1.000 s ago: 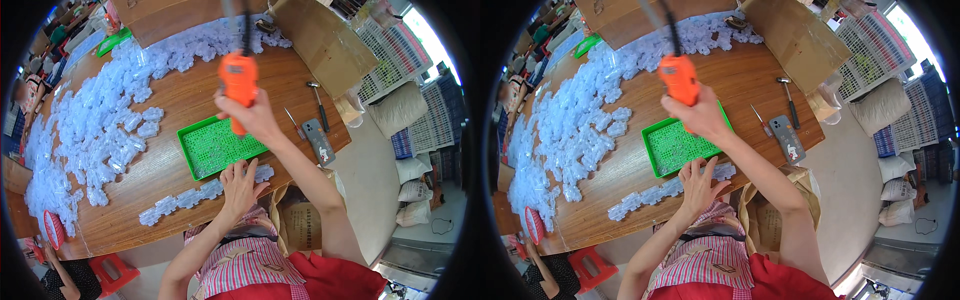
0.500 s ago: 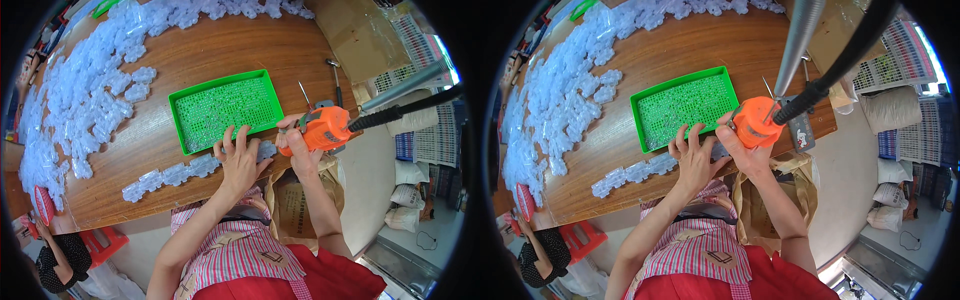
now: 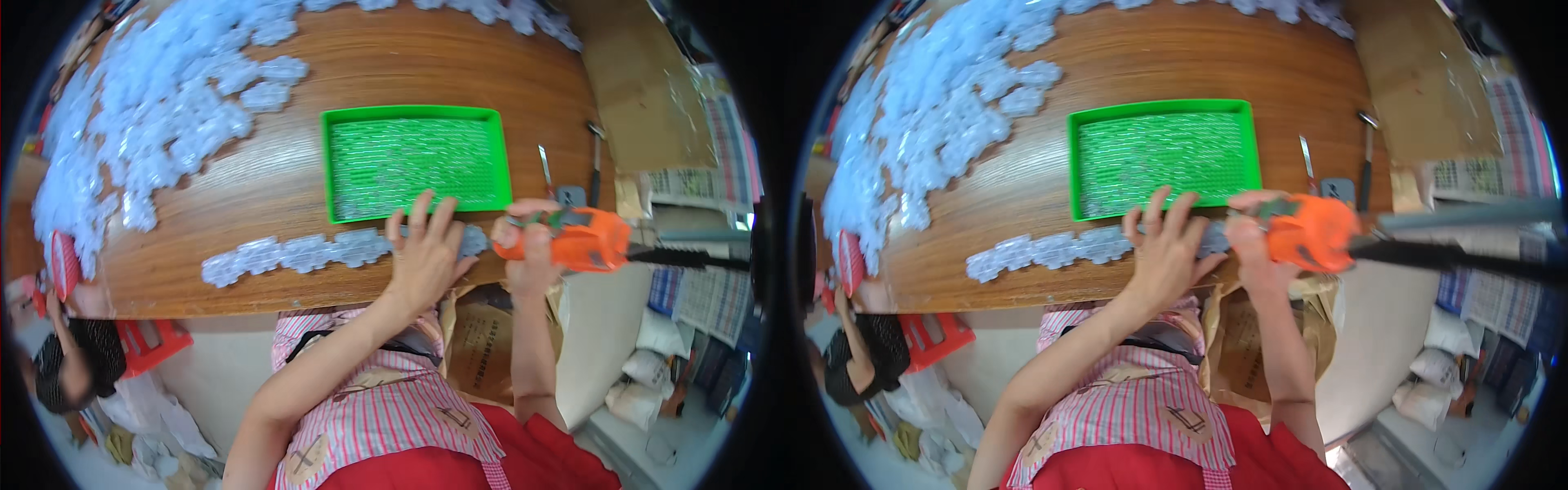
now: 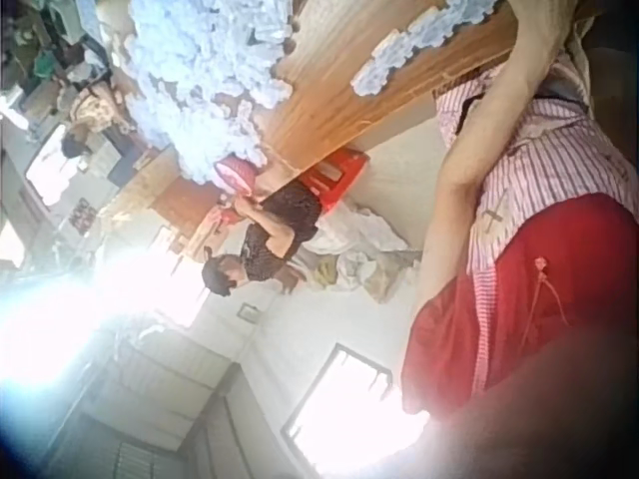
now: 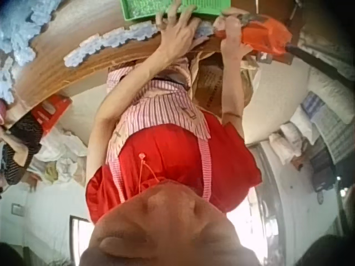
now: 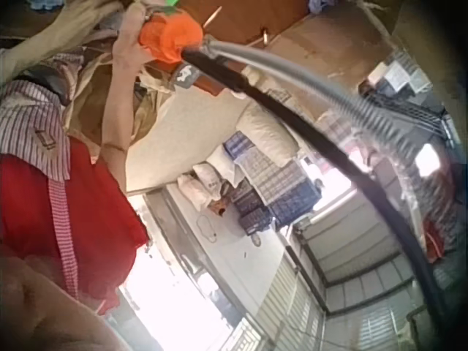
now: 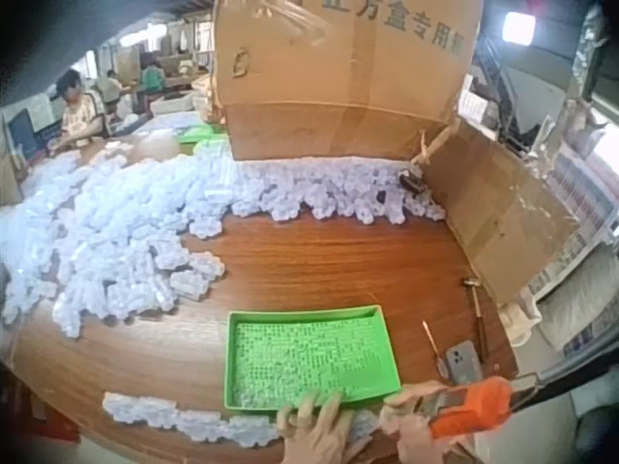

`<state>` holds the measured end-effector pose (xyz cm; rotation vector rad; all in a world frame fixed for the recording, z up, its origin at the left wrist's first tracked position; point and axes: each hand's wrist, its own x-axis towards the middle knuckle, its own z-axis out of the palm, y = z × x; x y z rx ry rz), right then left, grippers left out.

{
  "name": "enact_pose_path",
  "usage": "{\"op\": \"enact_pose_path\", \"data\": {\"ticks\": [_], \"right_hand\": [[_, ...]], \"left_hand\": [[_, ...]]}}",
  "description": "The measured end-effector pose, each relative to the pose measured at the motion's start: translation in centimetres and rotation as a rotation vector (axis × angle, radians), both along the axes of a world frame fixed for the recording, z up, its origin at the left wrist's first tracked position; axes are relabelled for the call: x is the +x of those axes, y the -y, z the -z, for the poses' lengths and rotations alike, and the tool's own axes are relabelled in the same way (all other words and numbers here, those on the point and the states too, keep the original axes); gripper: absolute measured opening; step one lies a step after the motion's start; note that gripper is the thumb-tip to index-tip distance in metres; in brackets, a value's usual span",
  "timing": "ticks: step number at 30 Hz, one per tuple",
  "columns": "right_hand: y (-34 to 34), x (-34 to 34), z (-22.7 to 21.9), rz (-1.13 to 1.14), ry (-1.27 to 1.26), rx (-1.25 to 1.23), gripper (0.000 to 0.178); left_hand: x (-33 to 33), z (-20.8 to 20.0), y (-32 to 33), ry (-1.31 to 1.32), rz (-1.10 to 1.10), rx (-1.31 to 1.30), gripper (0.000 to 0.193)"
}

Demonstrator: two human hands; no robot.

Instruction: The person fits clear plastic components together by hand and fastens them using an electric screwdriver with screws from a tray.

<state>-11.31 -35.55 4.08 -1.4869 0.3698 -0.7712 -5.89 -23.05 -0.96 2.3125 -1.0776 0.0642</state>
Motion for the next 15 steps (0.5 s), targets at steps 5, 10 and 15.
{"op": "enact_pose_path", "data": {"ticks": [5,10,15], "right_hand": [[-0.7,1.9,-3.1,-0.101,0.099,0.027,0.044],[-1.6,4.0,-4.2,-0.119,0.076,0.018,0.043],[-3.6,5.9,-4.1,-0.192,0.092,0.070,0.042]], "left_hand": [[-0.4,-0.4,-0.3,0.044,0.015,0.045,0.061],[1.0,-3.7,-5.0,-0.014,-0.042,-0.041,0.067],[5.5,-5.2,-15.4,-0.083,-0.245,-0.020,0.077]]}}
